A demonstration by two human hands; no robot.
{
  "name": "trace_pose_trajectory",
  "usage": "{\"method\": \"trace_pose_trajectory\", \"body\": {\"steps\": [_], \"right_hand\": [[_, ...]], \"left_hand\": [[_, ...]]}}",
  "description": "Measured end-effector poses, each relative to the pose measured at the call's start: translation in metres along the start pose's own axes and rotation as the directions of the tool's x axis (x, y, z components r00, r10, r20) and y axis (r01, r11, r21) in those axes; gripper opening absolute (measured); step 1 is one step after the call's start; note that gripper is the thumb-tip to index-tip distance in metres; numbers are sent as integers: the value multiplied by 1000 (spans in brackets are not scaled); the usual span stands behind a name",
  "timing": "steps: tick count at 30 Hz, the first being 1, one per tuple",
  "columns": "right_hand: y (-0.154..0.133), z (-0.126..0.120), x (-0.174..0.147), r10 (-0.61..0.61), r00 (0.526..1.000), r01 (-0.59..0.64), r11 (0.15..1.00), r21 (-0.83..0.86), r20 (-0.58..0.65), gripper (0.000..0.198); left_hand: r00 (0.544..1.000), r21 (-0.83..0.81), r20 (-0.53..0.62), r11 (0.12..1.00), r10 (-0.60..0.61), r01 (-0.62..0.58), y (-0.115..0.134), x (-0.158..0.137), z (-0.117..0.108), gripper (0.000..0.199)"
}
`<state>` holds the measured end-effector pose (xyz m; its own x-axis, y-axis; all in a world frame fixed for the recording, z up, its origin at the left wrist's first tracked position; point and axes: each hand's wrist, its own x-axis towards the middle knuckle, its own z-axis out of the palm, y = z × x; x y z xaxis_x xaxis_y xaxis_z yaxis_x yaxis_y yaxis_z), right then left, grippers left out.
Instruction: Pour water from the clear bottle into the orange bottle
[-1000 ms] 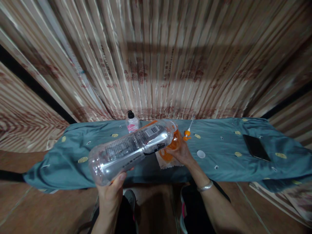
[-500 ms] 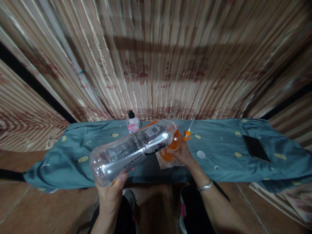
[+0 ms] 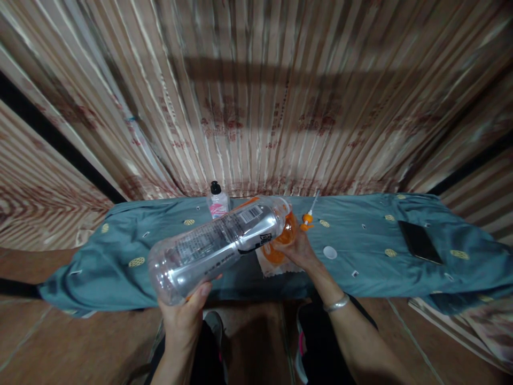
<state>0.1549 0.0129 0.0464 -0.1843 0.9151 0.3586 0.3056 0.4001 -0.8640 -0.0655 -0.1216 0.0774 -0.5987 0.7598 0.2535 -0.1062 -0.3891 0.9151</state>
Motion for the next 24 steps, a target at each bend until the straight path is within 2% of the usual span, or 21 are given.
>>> {"method": "trace_pose_trajectory", "body": {"steps": [11, 13, 18, 21, 24], "right_hand": [[2, 0, 0, 10, 1000, -10, 1000, 8, 7, 83], [2, 1, 1, -5, 1000, 5, 1000, 24, 6, 81], [1, 1, 1, 8, 1000, -8, 999, 35, 6, 80], [3, 1, 1, 3, 1000, -3, 1000, 19, -5, 81], [7, 2, 1, 16, 1000, -16, 1000, 27, -5, 85]], "left_hand": [[997, 83, -67, 996, 29, -24, -3, -3, -5, 68], [998, 71, -53, 997, 31, -27, -3, -2, -5, 63], [998, 47, 34, 997, 56, -58, 0, -2, -2, 32], [997, 39, 22, 997, 69, -69, 1, -4, -1, 31], [998, 35, -14, 997, 62, -62, 2, -5, -1, 41]]}}
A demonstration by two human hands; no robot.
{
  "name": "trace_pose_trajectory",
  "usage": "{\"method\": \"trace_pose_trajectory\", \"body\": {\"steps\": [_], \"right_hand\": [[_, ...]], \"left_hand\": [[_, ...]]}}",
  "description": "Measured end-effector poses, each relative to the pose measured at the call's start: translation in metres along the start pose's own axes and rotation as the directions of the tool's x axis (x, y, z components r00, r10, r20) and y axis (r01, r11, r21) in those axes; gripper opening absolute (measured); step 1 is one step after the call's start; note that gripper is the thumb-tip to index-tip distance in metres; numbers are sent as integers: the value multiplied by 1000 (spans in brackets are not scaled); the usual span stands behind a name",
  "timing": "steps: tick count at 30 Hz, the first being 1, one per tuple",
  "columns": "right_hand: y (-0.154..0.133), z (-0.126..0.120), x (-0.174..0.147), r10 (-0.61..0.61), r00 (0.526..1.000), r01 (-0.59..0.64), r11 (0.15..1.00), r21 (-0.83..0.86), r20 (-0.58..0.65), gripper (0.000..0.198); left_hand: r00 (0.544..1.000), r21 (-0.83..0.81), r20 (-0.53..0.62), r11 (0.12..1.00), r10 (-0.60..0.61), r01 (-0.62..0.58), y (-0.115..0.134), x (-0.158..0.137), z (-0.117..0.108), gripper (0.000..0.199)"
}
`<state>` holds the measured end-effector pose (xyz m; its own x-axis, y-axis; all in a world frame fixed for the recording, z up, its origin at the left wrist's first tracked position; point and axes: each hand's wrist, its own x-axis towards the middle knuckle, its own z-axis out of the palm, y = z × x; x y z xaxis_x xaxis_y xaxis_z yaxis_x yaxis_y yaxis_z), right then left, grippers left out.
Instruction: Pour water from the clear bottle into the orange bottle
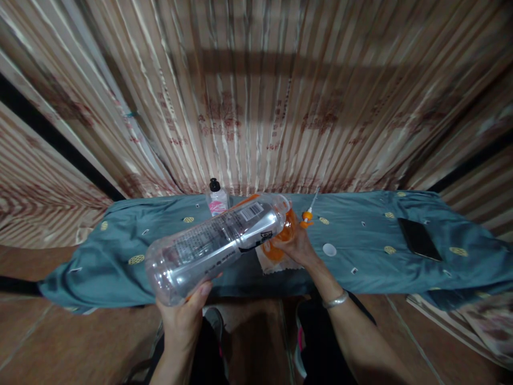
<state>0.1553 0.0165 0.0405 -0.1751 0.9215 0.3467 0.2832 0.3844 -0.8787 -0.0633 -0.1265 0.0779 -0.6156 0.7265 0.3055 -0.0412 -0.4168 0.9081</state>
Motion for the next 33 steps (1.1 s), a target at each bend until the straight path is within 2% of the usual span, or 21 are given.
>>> {"method": "trace_pose_trajectory", "body": {"steps": [3, 10, 21, 28, 33], "right_hand": [[0, -1, 0, -12, 1000, 12, 1000, 3, 14, 84], [-1, -1, 0, -25, 1000, 25, 1000, -4, 1, 83], [1, 0, 0, -31, 1000, 31, 999, 7, 3, 82], [-1, -1, 0, -28, 1000, 28, 1000, 1, 6, 83], [0, -1, 0, -28, 1000, 28, 1000, 14, 12, 85]], "left_hand": [[1000, 7, -11, 1000, -17, 17, 0, 0, 0, 52], [999, 93, -41, 995, -27, 31, -5, 2, -4, 52], [998, 59, -47, 998, -33, 36, 2, 0, 3, 75], [997, 83, -79, 996, -10, 16, 0, 0, 2, 68], [999, 56, -19, 997, -44, 45, 2, 1, 3, 65]]}}
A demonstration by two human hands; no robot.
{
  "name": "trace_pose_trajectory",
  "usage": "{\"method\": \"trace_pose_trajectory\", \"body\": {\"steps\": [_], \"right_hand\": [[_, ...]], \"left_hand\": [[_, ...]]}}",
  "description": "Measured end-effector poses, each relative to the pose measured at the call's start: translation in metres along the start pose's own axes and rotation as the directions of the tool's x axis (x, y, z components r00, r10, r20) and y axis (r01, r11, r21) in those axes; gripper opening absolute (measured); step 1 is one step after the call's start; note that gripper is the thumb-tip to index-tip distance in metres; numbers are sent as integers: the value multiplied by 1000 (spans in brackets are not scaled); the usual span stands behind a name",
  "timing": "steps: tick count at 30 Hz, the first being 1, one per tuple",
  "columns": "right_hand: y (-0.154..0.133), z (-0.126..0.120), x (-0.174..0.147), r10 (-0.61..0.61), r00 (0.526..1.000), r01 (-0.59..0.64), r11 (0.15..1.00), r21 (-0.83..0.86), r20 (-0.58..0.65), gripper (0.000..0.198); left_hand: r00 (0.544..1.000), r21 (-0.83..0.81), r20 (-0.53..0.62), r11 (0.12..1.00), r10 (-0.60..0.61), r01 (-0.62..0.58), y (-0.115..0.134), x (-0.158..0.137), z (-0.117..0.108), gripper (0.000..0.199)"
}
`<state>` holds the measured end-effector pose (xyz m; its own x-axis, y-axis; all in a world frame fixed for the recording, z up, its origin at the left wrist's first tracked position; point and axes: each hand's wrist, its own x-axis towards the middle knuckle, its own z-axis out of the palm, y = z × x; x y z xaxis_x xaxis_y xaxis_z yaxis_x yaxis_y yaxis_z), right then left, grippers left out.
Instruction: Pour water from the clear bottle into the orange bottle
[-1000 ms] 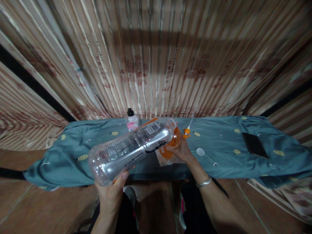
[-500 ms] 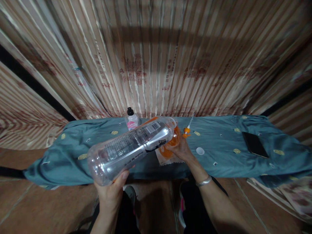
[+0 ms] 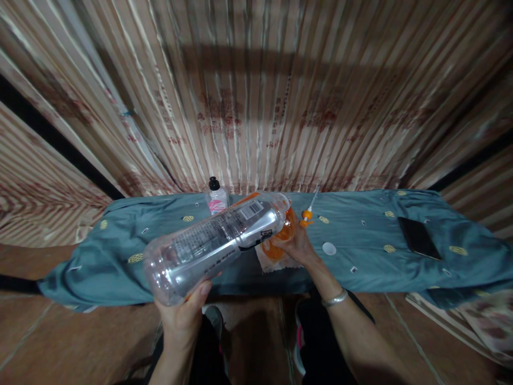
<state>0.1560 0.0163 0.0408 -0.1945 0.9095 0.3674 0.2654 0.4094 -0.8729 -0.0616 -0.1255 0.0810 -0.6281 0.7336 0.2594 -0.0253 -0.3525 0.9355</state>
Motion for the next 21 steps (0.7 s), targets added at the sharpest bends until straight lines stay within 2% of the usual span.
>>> {"method": "trace_pose_trajectory", "body": {"steps": [8, 17, 21], "right_hand": [[-3, 0, 0, 9, 1000, -10, 1000, -10, -6, 87], [1, 0, 0, 14, 1000, -14, 1000, 26, 4, 85], [-2, 0, -1, 1, 1000, -1, 1000, 21, -5, 84]], "left_hand": [[1000, -17, -20, 1000, -13, 13, 1, 0, 0, 71], [999, 31, -50, 999, -12, 13, -5, 0, -4, 59], [999, 38, -39, 999, -31, 32, -5, 0, -5, 62]]}}
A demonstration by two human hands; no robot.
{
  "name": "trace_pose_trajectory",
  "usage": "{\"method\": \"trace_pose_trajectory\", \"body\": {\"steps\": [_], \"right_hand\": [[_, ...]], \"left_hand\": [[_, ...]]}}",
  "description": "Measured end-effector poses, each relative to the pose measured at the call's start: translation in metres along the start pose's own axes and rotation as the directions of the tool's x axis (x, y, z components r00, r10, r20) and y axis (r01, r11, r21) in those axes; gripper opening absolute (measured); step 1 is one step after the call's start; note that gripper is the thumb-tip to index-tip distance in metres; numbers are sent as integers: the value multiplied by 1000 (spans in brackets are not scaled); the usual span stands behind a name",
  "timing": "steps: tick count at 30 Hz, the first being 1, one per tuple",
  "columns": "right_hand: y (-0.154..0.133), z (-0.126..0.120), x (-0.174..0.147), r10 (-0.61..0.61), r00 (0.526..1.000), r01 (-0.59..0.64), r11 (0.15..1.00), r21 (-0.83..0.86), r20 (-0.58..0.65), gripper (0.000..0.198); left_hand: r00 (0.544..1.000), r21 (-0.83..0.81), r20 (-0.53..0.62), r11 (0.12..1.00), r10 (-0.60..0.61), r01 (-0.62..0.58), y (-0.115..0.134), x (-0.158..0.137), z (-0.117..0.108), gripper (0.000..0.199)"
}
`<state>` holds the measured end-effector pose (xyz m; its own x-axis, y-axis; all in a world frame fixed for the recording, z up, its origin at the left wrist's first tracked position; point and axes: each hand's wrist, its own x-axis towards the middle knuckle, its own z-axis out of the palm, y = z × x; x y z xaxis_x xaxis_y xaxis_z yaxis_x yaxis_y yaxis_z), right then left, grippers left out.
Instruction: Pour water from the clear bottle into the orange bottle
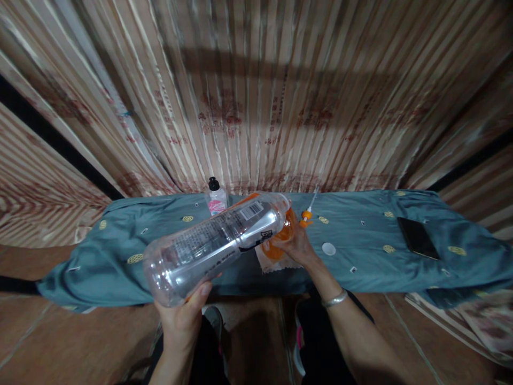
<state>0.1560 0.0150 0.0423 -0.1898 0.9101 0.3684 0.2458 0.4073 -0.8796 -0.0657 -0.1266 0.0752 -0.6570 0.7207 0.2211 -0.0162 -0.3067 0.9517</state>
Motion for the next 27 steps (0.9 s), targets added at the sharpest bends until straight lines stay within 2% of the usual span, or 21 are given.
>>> {"method": "trace_pose_trajectory", "body": {"steps": [6, 13, 18, 27], "right_hand": [[-1, 0, 1, 27, 1000, -27, 1000, -4, 0, 84], [2, 0, 1, 12, 1000, -12, 1000, -1, -4, 87], [0, 0, 1, 13, 1000, -13, 1000, -1, -1, 87], [2, 0, 0, -2, 1000, 2, 1000, -16, 0, 87]], "left_hand": [[999, -20, -8, 998, 53, -54, -1, 0, 0, 69], [999, 23, -15, 998, 52, -51, -4, -1, -2, 64], [998, 11, -24, 998, 62, -61, 0, -2, 0, 72], [1000, 3, -3, 1000, 27, -27, 6, -4, 4, 76]]}}
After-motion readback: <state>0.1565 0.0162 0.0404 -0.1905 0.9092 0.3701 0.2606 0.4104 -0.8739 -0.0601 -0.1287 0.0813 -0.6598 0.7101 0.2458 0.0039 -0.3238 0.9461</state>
